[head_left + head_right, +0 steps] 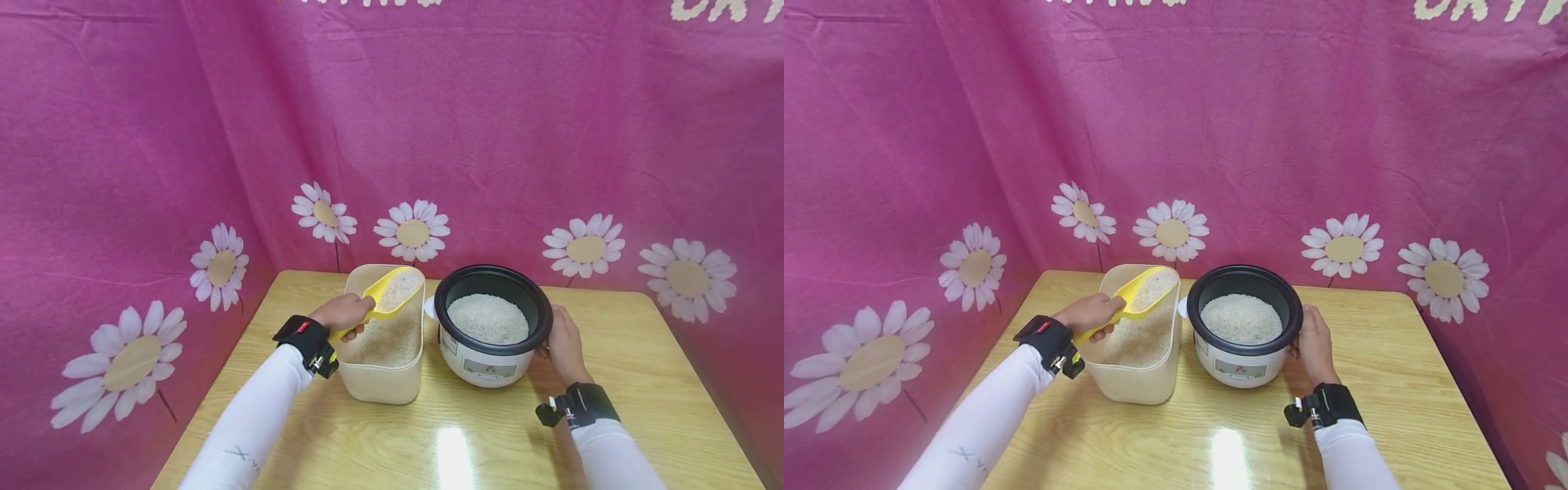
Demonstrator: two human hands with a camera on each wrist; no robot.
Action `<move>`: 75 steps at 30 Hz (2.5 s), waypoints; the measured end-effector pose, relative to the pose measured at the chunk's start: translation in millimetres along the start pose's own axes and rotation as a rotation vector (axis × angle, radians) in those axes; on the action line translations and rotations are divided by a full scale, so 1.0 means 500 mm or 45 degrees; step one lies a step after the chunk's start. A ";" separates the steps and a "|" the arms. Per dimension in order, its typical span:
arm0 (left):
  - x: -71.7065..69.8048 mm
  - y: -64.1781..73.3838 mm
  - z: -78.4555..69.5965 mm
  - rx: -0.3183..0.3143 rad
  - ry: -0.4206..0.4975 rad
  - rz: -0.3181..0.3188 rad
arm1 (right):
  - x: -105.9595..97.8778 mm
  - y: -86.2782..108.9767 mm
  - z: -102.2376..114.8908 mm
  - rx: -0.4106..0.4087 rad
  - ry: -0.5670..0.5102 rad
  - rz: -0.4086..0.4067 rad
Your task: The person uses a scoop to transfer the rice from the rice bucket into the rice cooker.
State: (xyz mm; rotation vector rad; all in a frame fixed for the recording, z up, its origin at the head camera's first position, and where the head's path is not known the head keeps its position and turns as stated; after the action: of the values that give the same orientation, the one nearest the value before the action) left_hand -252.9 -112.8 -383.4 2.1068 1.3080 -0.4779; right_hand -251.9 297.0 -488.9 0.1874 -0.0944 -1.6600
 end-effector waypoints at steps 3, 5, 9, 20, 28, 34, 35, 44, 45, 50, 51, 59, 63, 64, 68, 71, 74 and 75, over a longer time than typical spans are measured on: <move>0.002 -0.004 -0.012 0.030 -0.014 0.016 | -0.006 -0.014 -0.016 0.011 -0.023 -0.008; 0.006 -0.006 -0.022 0.059 -0.026 0.024 | -0.009 -0.023 -0.027 0.015 -0.024 -0.018; 0.015 -0.014 -0.044 0.101 -0.031 0.046 | -0.011 -0.034 -0.039 -0.009 0.014 -0.036; 0.051 -0.042 -0.099 0.165 -0.065 0.069 | -0.006 -0.034 -0.039 0.020 0.021 -0.050; 0.085 -0.064 -0.138 0.251 -0.176 0.082 | -0.007 -0.027 -0.032 0.041 0.000 -0.026; 0.115 -0.086 -0.160 0.296 -0.306 0.042 | -0.011 -0.031 -0.039 0.022 -0.021 -0.051; 0.122 -0.089 -0.162 0.294 -0.321 0.031 | -0.012 -0.032 -0.041 0.015 -0.015 -0.056; 0.166 -0.091 -0.194 0.381 -0.571 -0.073 | -0.012 -0.036 -0.046 0.028 -0.009 -0.082; 0.168 -0.091 -0.195 0.389 -0.602 -0.088 | -0.012 -0.038 -0.049 0.024 -0.006 -0.091; 0.177 -0.094 -0.197 0.376 -0.708 -0.117 | -0.013 -0.036 -0.044 0.027 -0.011 -0.085; 0.180 -0.094 -0.197 0.379 -0.735 -0.113 | -0.013 -0.035 -0.041 0.031 -0.017 -0.081; 0.193 -0.093 -0.196 0.398 -0.861 -0.108 | -0.010 -0.031 -0.028 0.069 0.022 -0.057; 0.194 -0.094 -0.199 0.398 -0.859 -0.129 | -0.009 -0.035 -0.035 0.052 0.031 -0.072; 0.194 -0.095 -0.199 0.394 -0.857 -0.131 | -0.009 -0.035 -0.036 0.044 0.037 -0.072; 0.192 -0.098 -0.202 0.379 -0.871 -0.141 | -0.011 -0.037 -0.042 0.007 0.041 -0.069; 0.191 -0.099 -0.204 0.384 -0.900 -0.163 | -0.012 -0.038 -0.043 -0.009 0.033 -0.069; 0.190 -0.099 -0.205 0.385 -0.925 -0.181 | -0.012 -0.038 -0.043 -0.001 0.028 -0.072; 0.190 -0.099 -0.205 0.382 -0.926 -0.184 | -0.012 -0.038 -0.043 0.000 0.030 -0.070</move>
State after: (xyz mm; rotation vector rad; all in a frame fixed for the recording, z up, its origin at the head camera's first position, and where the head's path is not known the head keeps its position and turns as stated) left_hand -255.7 35.1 -377.1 1.7770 0.9880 -1.4182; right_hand -266.0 305.9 -513.1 0.2111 -0.0719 -1.7123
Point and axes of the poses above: each hand's wrist, its own y-axis away from the middle knuckle, its own x-axis out of the palm, z = x × y, the point moved 2 cm from there along -y, towards the middle knuckle, and after that the axes turned 11 degrees about x, right-handed, at the moved point
